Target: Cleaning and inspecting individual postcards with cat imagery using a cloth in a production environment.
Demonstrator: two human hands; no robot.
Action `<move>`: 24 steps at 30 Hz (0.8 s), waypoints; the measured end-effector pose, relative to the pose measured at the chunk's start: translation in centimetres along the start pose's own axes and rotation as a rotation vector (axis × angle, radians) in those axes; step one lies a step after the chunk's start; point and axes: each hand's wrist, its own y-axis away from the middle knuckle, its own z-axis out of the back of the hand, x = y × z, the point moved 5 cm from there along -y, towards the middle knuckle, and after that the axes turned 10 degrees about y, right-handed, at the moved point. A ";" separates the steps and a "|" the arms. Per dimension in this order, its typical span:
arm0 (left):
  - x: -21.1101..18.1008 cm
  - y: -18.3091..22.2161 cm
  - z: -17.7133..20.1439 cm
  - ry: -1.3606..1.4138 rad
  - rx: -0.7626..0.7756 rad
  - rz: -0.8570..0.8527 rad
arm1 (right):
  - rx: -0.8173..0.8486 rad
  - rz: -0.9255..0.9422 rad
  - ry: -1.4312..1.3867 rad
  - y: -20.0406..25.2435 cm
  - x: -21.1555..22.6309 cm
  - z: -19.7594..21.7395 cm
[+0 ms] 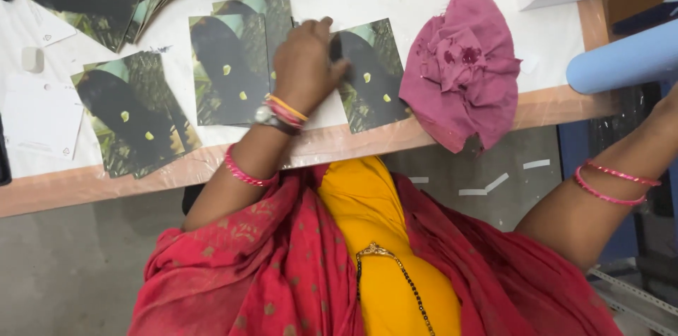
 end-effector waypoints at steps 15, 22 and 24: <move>-0.3 -2.4 -2.9 -0.208 0.182 0.116 | 0.232 -0.066 0.219 5.5 38.1 -29.3; -8.2 -4.8 -3.1 0.405 0.058 -0.045 | 0.113 -0.111 -0.050 6.0 35.6 -28.1; -11.0 -4.8 -4.4 0.443 0.083 -0.081 | 0.063 -0.167 -0.191 6.5 33.7 -27.5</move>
